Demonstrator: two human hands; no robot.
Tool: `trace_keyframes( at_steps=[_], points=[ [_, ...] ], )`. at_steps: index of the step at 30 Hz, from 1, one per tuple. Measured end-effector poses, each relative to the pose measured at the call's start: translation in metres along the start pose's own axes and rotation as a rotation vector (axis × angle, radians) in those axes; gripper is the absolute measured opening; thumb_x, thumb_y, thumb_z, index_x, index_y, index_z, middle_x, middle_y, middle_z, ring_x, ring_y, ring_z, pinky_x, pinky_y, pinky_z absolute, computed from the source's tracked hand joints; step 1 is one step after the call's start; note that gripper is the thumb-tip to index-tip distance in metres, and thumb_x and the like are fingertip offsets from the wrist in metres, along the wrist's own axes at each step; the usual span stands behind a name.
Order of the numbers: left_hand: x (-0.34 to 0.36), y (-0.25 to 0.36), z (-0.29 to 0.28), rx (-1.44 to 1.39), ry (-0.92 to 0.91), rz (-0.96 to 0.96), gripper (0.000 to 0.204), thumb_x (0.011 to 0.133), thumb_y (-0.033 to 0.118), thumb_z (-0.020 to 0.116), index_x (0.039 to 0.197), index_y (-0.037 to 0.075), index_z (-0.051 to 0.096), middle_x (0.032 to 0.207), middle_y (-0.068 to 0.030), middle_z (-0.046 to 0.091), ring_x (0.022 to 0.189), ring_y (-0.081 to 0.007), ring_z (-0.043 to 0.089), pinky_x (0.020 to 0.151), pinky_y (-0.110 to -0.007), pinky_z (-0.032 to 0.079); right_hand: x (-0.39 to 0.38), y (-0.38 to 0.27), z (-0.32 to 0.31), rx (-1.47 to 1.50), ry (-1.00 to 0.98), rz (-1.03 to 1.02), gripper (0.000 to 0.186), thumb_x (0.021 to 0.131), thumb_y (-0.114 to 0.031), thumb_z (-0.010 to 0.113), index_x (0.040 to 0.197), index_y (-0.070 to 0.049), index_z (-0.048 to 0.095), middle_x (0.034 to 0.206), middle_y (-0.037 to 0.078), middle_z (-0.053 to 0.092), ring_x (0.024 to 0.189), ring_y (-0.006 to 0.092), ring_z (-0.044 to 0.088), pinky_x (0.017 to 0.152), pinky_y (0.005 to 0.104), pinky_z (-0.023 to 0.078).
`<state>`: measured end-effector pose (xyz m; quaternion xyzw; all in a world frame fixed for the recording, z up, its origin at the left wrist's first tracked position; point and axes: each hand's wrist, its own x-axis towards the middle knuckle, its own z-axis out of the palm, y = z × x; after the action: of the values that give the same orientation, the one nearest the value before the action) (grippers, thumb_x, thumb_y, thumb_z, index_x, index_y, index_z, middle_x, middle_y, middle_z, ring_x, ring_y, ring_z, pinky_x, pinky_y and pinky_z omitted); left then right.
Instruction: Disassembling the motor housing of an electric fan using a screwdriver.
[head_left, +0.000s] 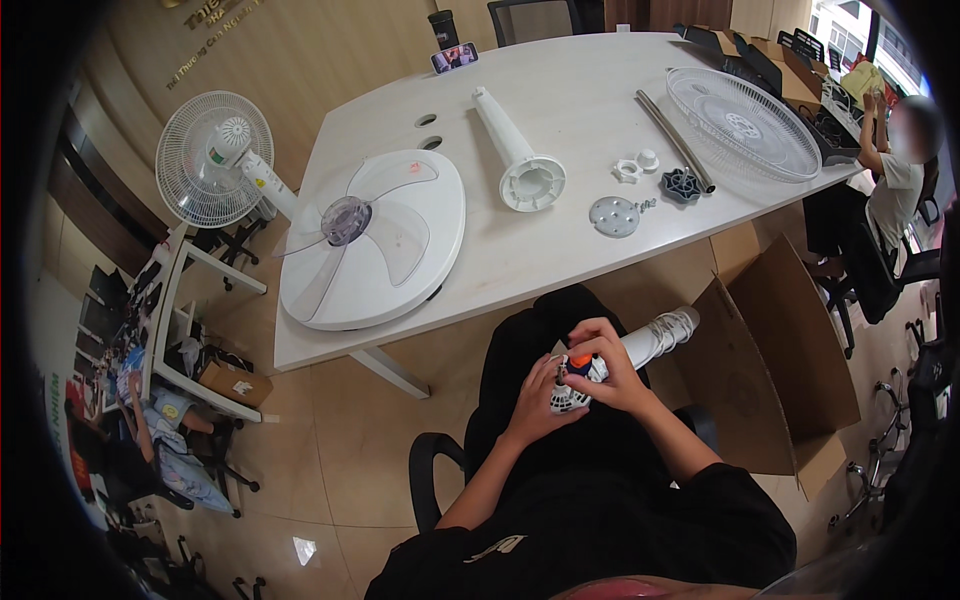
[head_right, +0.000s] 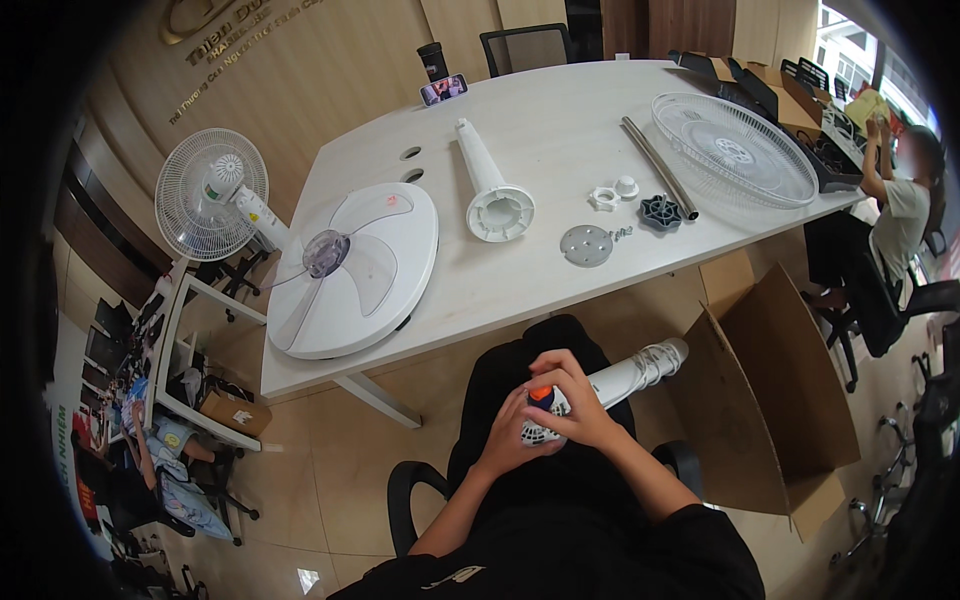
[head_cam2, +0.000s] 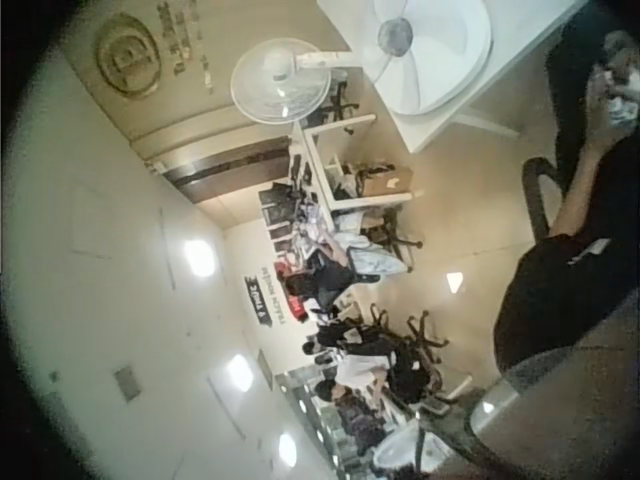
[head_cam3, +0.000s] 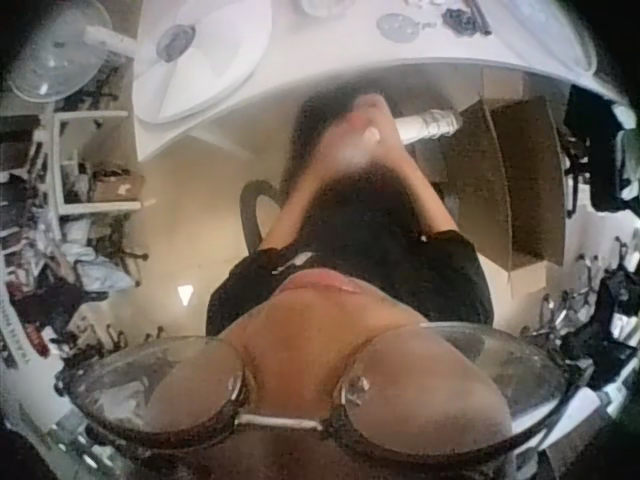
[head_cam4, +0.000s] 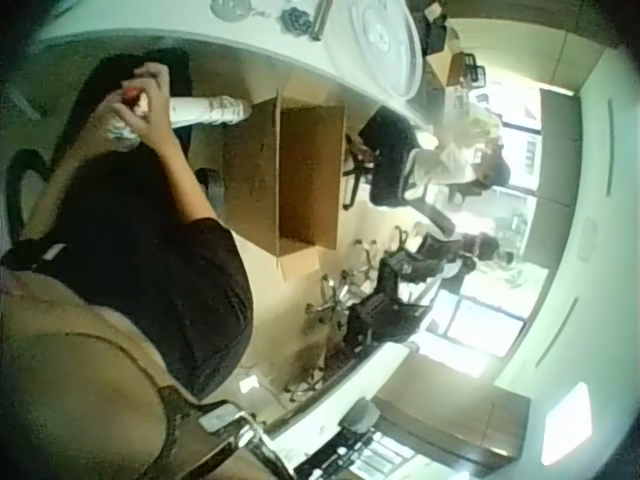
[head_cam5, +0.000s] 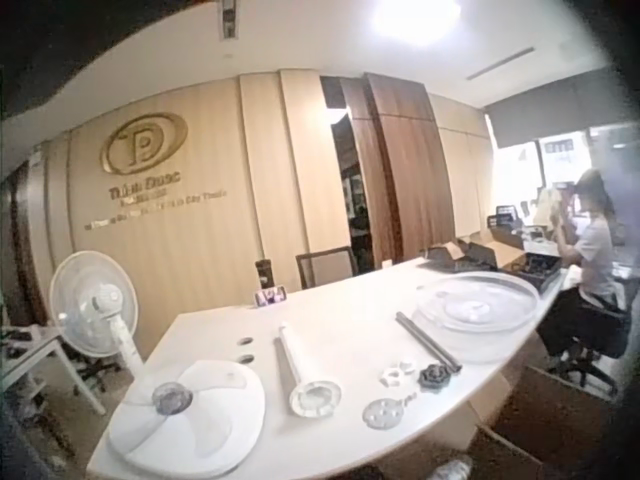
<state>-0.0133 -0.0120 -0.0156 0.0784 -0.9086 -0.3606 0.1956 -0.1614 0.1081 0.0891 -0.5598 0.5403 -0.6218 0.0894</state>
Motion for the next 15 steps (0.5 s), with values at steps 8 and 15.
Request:
trace_keyframes(
  at_steps=[8, 15],
  points=[
    [0.005, -0.001, -0.001, 0.003, 0.008, 0.019, 0.090, 0.072, 0.048, 0.087, 0.142, 0.005, 0.049, 0.148, -0.0146, 0.049, 0.144, -0.0394, 0.039, 0.116, -0.051, 0.035, -0.002, 0.003, -0.006, 0.140, -0.021, 0.072, 0.037, 0.080, -0.007, 0.083, 0.111, -0.004, 0.062, 0.117, 0.018, 0.063, 0.107, 0.0276, 0.063, 0.091, 0.0374, 0.050],
    [0.002, 0.002, -0.003, 0.023, -0.022, 0.016, 0.087, 0.074, 0.049, 0.086, 0.140, 0.005, 0.052, 0.147, -0.0148, 0.049, 0.144, -0.0399, 0.040, 0.116, -0.051, 0.036, -0.007, -0.008, -0.008, 0.010, -0.060, -0.097, 0.036, 0.082, -0.005, 0.080, 0.114, -0.004, 0.063, 0.119, 0.018, 0.064, 0.108, 0.0280, 0.064, 0.091, 0.0381, 0.051]
  ],
)
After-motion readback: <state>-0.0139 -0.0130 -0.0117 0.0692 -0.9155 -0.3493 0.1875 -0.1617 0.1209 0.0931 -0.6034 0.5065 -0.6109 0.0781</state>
